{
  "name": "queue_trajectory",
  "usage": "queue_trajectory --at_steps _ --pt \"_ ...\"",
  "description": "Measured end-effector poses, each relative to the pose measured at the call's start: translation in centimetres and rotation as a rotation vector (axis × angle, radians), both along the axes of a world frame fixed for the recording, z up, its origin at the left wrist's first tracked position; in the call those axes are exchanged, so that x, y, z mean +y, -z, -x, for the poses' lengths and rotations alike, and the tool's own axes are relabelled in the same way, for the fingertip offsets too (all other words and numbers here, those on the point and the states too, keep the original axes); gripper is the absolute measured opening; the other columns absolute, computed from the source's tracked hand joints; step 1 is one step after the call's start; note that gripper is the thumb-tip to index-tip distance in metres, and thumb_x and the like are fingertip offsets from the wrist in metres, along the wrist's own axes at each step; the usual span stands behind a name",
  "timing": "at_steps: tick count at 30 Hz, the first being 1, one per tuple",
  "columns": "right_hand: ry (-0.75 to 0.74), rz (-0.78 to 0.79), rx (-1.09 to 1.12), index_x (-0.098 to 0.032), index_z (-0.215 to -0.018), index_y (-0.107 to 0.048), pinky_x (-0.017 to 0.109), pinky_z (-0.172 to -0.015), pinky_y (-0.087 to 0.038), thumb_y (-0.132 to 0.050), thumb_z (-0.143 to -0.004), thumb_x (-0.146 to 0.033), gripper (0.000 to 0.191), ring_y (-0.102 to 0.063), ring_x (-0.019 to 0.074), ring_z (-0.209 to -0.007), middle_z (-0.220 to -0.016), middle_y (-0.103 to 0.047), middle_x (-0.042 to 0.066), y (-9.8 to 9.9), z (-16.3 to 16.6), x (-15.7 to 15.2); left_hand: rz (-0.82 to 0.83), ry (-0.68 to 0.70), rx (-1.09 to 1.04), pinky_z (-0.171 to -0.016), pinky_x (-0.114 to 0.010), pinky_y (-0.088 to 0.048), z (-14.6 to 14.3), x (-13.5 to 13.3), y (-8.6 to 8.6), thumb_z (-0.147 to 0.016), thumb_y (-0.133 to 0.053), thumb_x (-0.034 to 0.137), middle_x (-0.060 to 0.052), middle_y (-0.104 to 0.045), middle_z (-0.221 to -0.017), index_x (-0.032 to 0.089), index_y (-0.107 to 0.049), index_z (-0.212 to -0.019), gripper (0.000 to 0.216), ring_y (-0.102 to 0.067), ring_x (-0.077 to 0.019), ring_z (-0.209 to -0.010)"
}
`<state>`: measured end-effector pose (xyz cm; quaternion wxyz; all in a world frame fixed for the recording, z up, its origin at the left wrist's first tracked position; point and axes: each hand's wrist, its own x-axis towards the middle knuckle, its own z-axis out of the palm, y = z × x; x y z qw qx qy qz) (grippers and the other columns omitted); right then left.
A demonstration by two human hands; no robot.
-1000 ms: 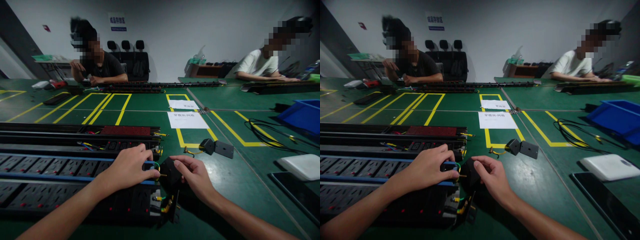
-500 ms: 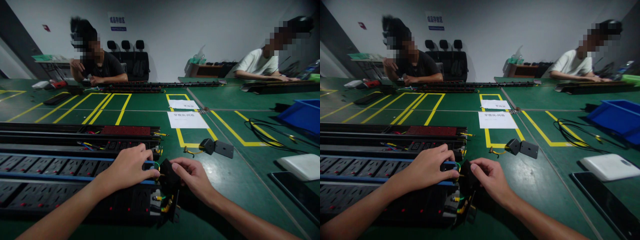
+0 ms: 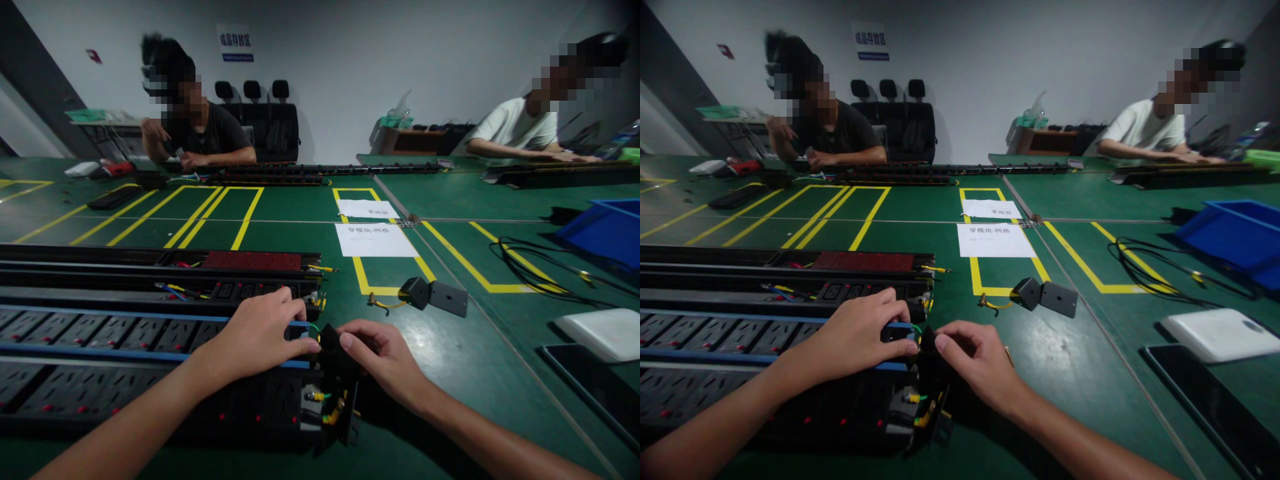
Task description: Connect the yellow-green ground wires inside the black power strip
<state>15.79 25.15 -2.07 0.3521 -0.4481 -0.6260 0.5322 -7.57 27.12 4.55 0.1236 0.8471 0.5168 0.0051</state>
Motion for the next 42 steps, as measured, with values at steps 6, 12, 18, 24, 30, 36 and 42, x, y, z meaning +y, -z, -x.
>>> queue_trajectory --at_steps 6,12,18,24,30,36,42 --pt "-0.048 -0.045 -0.039 -0.015 -0.087 -0.075 0.025 -0.053 -0.037 -0.061 -0.093 -0.050 0.038 -0.050 0.0133 -0.061 -0.070 -0.064 0.004 -0.3 0.0 -0.1 -0.001 0.000 -0.009 -0.067 -0.031 -0.038 0.0 0.0 -0.1 -0.085 -0.065 0.064 -0.003 -0.061 -0.098 0.022 -0.066 -0.099 0.044 -0.062 -0.0222 -0.087" --pt "-0.072 -0.068 -0.076 -0.016 -0.086 -0.074 0.026 -0.053 -0.035 -0.059 -0.093 -0.053 0.041 -0.049 0.0134 -0.060 -0.069 -0.062 0.004 -0.2 0.0 -0.2 -0.019 0.009 -0.028 -0.066 -0.031 -0.038 0.1 -0.1 -0.2 -0.084 -0.067 0.065 -0.002 -0.061 -0.097 0.024 -0.067 -0.100 0.043 -0.062 -0.0210 -0.084" --pt "-0.103 -0.050 -0.080 -0.016 -0.089 -0.073 0.027 -0.055 -0.037 -0.059 -0.093 -0.055 0.042 -0.052 0.0148 -0.062 -0.069 -0.063 0.004 -0.2 0.0 -0.3 -0.036 0.027 -0.027 -0.065 -0.030 -0.038 0.1 -0.2 -0.1 -0.084 -0.066 0.066 -0.002 -0.062 -0.096 0.024 -0.066 -0.097 0.045 -0.062 -0.0211 -0.083" --pt "-0.105 -0.037 -0.082 -0.017 -0.086 -0.071 0.026 -0.053 -0.038 -0.053 -0.097 -0.054 0.043 -0.052 0.0141 -0.059 -0.069 -0.063 0.004 -0.2 0.1 -0.3 -0.060 0.042 -0.025 -0.066 -0.031 -0.039 0.1 -0.2 0.1 -0.084 -0.065 0.067 -0.002 -0.061 -0.096 0.023 -0.066 -0.098 0.046 -0.062 -0.0207 -0.081" --pt "-0.061 -0.014 -0.101 -0.016 -0.079 -0.068 0.025 -0.048 -0.035 -0.048 -0.099 -0.054 0.047 -0.049 0.0116 -0.052 -0.067 -0.061 0.003 0.3 0.0 -0.3 -0.062 0.045 -0.030 -0.065 -0.031 -0.039 0.2 -0.2 0.1 -0.083 -0.065 0.068 -0.002 -0.061 -0.095 0.023 -0.066 -0.097 0.047 -0.062 -0.0213 -0.082" --pt "0.006 -0.048 -0.135 -0.017 -0.082 -0.071 0.025 -0.046 -0.032 -0.047 -0.100 -0.053 0.047 -0.046 0.0107 -0.049 -0.069 -0.064 0.005 0.7 -0.2 -0.2 -0.010 0.057 -0.057 -0.067 -0.030 -0.040 0.3 0.1 -0.5 -0.086 -0.064 0.065 -0.002 -0.062 -0.096 0.023 -0.068 -0.099 0.045 -0.062 -0.0192 -0.082" --pt "-0.011 -0.039 -0.130 -0.018 -0.083 -0.072 0.026 -0.046 -0.033 -0.046 -0.100 -0.053 0.047 -0.050 0.0128 -0.051 -0.070 -0.066 0.006 0.6 -0.2 -0.3 0.005 0.043 -0.056 -0.067 -0.030 -0.040 0.3 0.1 -0.6 -0.083 -0.069 0.063 -0.002 -0.062 -0.096 0.023 -0.067 -0.098 0.042 -0.062 -0.0198 -0.083"
